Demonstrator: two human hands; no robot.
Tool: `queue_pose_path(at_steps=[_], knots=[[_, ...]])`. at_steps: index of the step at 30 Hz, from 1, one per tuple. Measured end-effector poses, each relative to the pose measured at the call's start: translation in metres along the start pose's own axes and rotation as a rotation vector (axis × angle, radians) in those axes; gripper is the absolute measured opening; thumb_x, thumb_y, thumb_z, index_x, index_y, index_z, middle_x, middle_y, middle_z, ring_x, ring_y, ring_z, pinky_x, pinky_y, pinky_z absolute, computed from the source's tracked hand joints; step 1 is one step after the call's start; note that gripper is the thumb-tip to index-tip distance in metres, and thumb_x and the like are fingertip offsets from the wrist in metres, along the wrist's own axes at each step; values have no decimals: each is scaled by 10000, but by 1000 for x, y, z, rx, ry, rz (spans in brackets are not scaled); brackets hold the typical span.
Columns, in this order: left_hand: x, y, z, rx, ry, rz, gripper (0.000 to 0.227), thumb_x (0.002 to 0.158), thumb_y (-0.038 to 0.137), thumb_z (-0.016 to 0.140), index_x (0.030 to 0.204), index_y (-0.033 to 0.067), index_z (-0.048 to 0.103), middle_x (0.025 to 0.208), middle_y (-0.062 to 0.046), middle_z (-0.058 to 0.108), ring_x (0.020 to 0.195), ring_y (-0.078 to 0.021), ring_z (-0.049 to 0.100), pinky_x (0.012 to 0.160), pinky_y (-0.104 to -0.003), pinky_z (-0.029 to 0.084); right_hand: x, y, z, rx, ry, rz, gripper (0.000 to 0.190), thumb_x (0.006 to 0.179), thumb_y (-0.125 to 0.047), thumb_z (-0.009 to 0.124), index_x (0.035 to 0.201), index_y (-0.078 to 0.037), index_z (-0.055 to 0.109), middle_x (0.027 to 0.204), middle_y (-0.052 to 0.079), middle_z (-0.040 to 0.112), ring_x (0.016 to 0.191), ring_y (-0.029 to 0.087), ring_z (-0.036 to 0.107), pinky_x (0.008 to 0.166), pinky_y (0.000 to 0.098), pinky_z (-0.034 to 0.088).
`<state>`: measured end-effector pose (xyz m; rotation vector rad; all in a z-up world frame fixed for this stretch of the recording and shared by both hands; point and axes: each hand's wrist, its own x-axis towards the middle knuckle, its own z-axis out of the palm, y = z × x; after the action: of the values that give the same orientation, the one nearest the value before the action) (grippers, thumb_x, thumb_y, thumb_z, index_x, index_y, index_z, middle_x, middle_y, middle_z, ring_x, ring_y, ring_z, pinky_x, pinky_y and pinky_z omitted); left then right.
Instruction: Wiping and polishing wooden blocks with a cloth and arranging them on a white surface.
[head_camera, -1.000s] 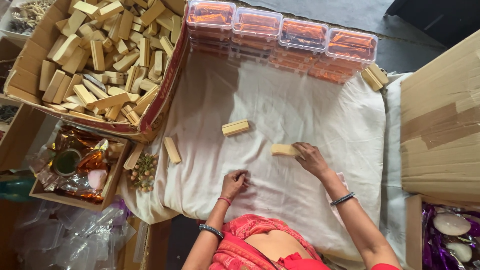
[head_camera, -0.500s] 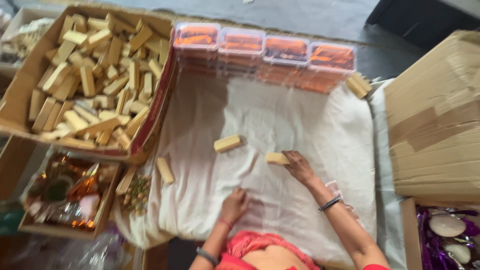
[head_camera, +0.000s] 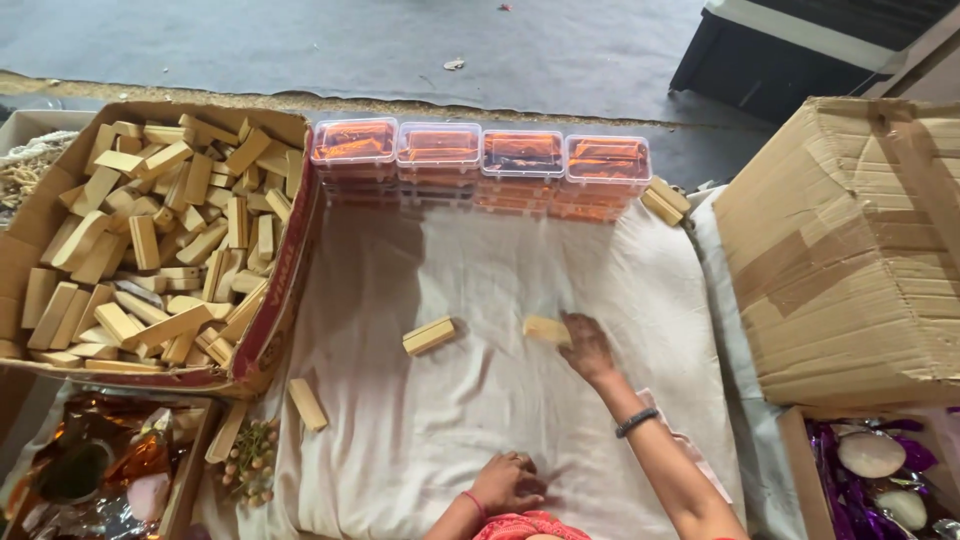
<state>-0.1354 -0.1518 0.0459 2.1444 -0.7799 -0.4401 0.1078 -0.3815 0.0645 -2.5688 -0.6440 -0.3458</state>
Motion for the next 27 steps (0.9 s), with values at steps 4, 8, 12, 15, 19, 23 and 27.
queue_pose_path(at_steps=[4, 8, 12, 15, 19, 23, 27], knots=[[-8, -5, 14, -77, 23, -39, 270, 874, 454, 736, 1064, 273, 797, 1139, -75, 647, 1141, -315, 566, 979, -470, 441, -25, -64, -34, -64, 52, 183, 645, 775, -189, 790, 1363, -41, 571, 1352, 153, 593, 1252, 358, 539, 1029, 457, 453], [-5, -4, 16, 0, 24, -36, 289, 864, 465, 726, 1063, 268, 795, 1144, -92, 643, 1174, -332, 541, 1000, -494, 416, -52, -116, -26, 71, -47, -49, 593, 828, -222, 782, 1366, -69, 584, 1362, 133, 592, 1273, 341, 555, 1078, 451, 451], [-8, -2, 13, 58, -4, -42, 288, 859, 475, 707, 1058, 285, 792, 1141, -76, 660, 1194, -326, 543, 1016, -490, 417, -43, -162, -8, 107, -155, -143, 640, 789, -266, 806, 1357, -73, 584, 1388, 135, 578, 1256, 356, 552, 1040, 474, 434], [-6, -2, 17, 31, -2, -32, 292, 837, 471, 713, 1039, 281, 806, 1124, -72, 673, 1170, -325, 561, 997, -501, 414, -41, -166, 16, 116, -268, -168, 511, 830, -345, 774, 1275, -161, 602, 1499, 63, 559, 1380, 311, 518, 1116, 484, 428], [-4, -12, 19, 38, -36, -3, 290, 853, 507, 709, 1024, 295, 809, 1145, -68, 685, 1139, -312, 574, 948, -493, 447, -70, -162, 31, 4, -353, -235, 708, 803, -356, 782, 1444, -159, 555, 1528, 128, 450, 1468, 363, 362, 1072, 702, 253], [-4, -31, 36, -41, -146, -9, 394, 873, 571, 698, 1015, 213, 785, 1028, -75, 745, 1056, -319, 644, 893, -494, 493, -111, -164, -6, 66, -427, -367, 662, 803, -311, 742, 1442, -204, 603, 1601, 83, 451, 1499, 299, 317, 1136, 611, 241], [-5, -43, 30, -185, -447, -140, 461, 978, 533, 684, 1041, 84, 764, 941, -147, 722, 868, -368, 668, 812, -480, 520, -130, -174, -64, 129, -658, -329, 607, 736, -209, 738, 1334, -149, 651, 1573, 80, 461, 1481, 322, 342, 1150, 560, 259]])
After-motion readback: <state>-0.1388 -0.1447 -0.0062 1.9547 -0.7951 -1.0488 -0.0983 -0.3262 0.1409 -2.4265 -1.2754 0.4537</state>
